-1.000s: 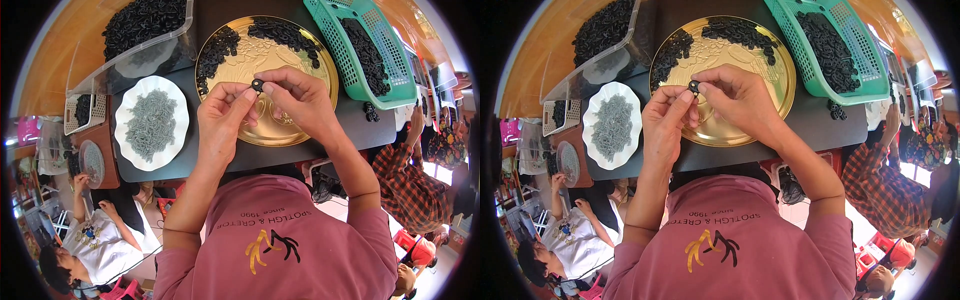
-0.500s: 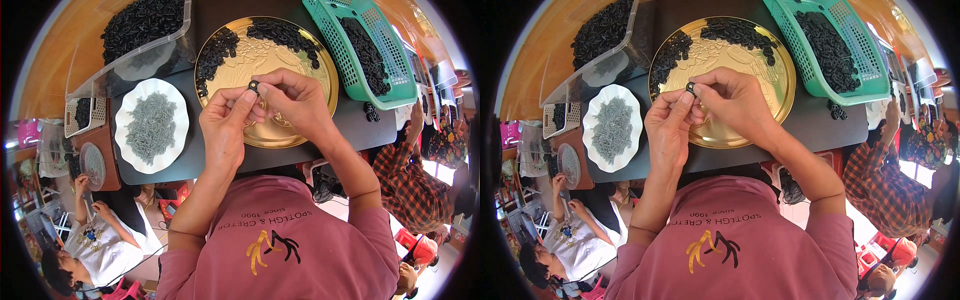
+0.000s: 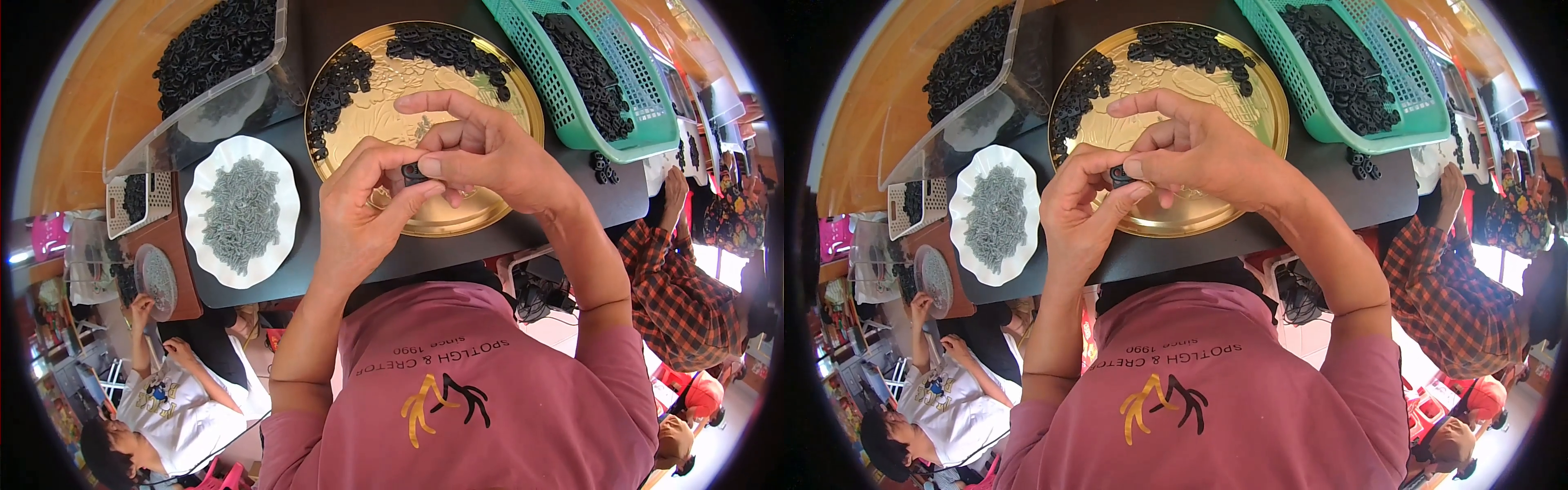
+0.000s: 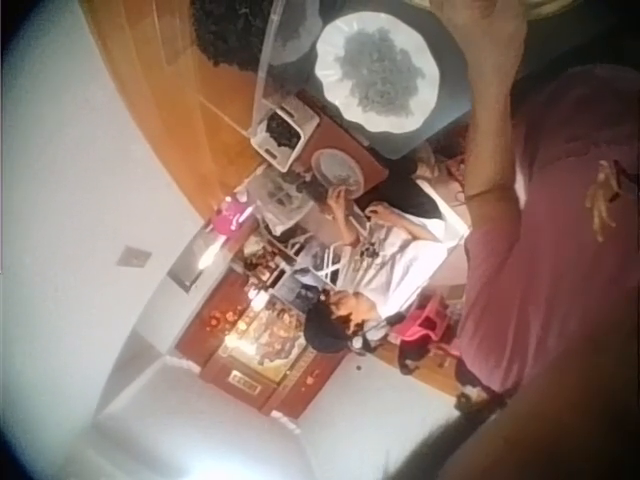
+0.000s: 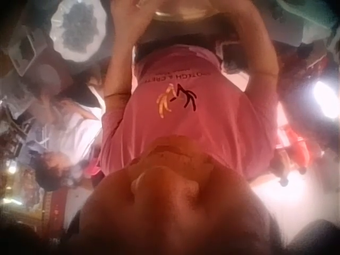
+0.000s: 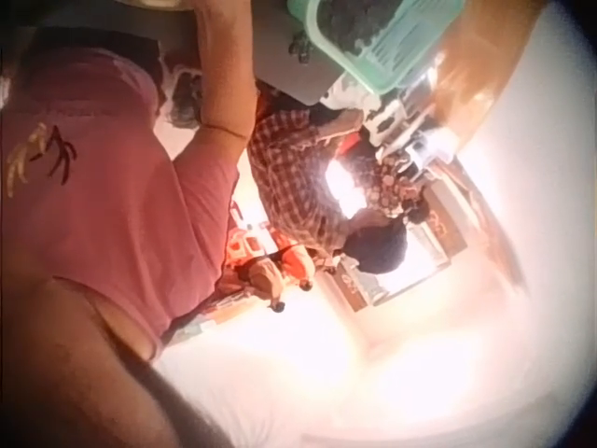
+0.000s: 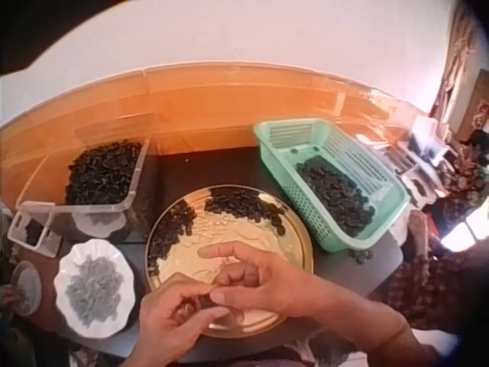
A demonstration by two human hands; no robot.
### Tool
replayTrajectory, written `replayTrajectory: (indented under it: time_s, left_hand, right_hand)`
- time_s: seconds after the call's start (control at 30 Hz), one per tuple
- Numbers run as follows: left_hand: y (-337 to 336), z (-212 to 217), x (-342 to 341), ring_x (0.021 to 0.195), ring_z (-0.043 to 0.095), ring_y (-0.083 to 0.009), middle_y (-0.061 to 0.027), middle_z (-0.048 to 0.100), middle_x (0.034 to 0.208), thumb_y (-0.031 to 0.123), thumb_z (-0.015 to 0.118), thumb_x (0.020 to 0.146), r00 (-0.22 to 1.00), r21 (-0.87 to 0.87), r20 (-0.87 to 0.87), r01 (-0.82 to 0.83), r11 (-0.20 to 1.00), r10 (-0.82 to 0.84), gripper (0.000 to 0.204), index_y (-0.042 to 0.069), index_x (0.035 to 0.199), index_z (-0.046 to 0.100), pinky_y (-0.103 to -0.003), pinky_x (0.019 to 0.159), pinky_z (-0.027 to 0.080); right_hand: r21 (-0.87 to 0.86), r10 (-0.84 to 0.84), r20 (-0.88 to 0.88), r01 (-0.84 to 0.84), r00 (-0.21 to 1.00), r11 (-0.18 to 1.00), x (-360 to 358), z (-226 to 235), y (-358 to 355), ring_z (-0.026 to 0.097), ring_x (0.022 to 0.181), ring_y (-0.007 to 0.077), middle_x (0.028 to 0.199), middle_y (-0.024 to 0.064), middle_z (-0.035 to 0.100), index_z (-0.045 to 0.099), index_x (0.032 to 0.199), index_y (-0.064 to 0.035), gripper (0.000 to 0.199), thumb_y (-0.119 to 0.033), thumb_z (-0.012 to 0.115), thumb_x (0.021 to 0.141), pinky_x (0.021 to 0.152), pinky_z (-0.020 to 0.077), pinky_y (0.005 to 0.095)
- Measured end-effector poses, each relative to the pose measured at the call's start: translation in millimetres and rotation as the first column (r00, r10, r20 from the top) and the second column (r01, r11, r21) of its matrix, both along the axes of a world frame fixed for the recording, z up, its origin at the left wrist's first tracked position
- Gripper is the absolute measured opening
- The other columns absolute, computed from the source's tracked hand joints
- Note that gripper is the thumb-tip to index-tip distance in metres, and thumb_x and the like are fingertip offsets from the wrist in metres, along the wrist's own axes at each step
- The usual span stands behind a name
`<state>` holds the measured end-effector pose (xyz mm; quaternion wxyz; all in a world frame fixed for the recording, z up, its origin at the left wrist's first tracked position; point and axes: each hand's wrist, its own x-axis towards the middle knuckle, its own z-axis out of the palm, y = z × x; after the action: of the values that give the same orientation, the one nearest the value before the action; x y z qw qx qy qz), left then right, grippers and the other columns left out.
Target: The person assembles plastic cord lock toggles by hand, repeatedly picking small springs and plastic pieces from a tray and inserting the springs into the plastic parts.
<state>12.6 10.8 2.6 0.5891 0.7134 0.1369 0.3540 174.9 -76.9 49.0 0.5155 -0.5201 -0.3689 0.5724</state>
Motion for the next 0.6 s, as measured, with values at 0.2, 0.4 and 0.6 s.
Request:
replayTrajectory:
  time_s: [0.2, 0.4, 0.6]
  left_hand:
    - [1.5, -2.2, 1.9, 0.059, 0.05, -0.0076, -0.0041, 0.059, 0.078, -0.001, 0.074, 0.074, 0.998, 0.155, 0.018, -0.069, 0.986, 0.067, 0.024, 0.002, 0.096, 0.065, -0.021, 0.052, 0.04]
    - [-2.0, -3.1, 0.5, 0.057, 0.05, -0.0073, -0.0045, 0.059, 0.074, 0.0, 0.074, 0.074, 0.995, 0.161, 0.005, -0.099, 0.982, 0.099, 0.021, 0.002, 0.093, 0.065, -0.021, 0.049, 0.038]
    - [-2.0, -7.5, -1.3, 0.058, 0.05, -0.0068, -0.0045, 0.06, 0.077, -0.001, 0.074, 0.075, 0.997, 0.138, 0.011, -0.076, 0.987, 0.075, 0.023, 0.001, 0.095, 0.063, -0.021, 0.05, 0.038]
  right_hand:
    - [0.032, -0.061, -0.074, 0.063, 0.995, 0.997, -8.7, -8.8, -0.4, 0.058, 0.075, 0.0109, 0.088, 0.0074, 0.061, 0.04, 0.136, 0.0013, 0.057, -0.007, 0.063, 0.084, 0.069, 0.0473, 0.0241]
    - [0.024, -0.051, -0.123, 0.054, 0.991, 0.998, -8.8, -12.2, 0.4, 0.058, 0.078, 0.0112, 0.09, 0.0068, 0.06, 0.039, 0.136, 0.0024, 0.058, -0.008, 0.063, 0.084, 0.071, 0.0463, 0.0247]
    - [0.023, -0.005, -0.171, 0.009, 0.985, 1.0, -4.6, -14.1, -0.8, 0.055, 0.076, 0.0096, 0.088, 0.0058, 0.06, 0.038, 0.137, 0.001, 0.06, -0.01, 0.065, 0.084, 0.068, 0.0445, 0.0236]
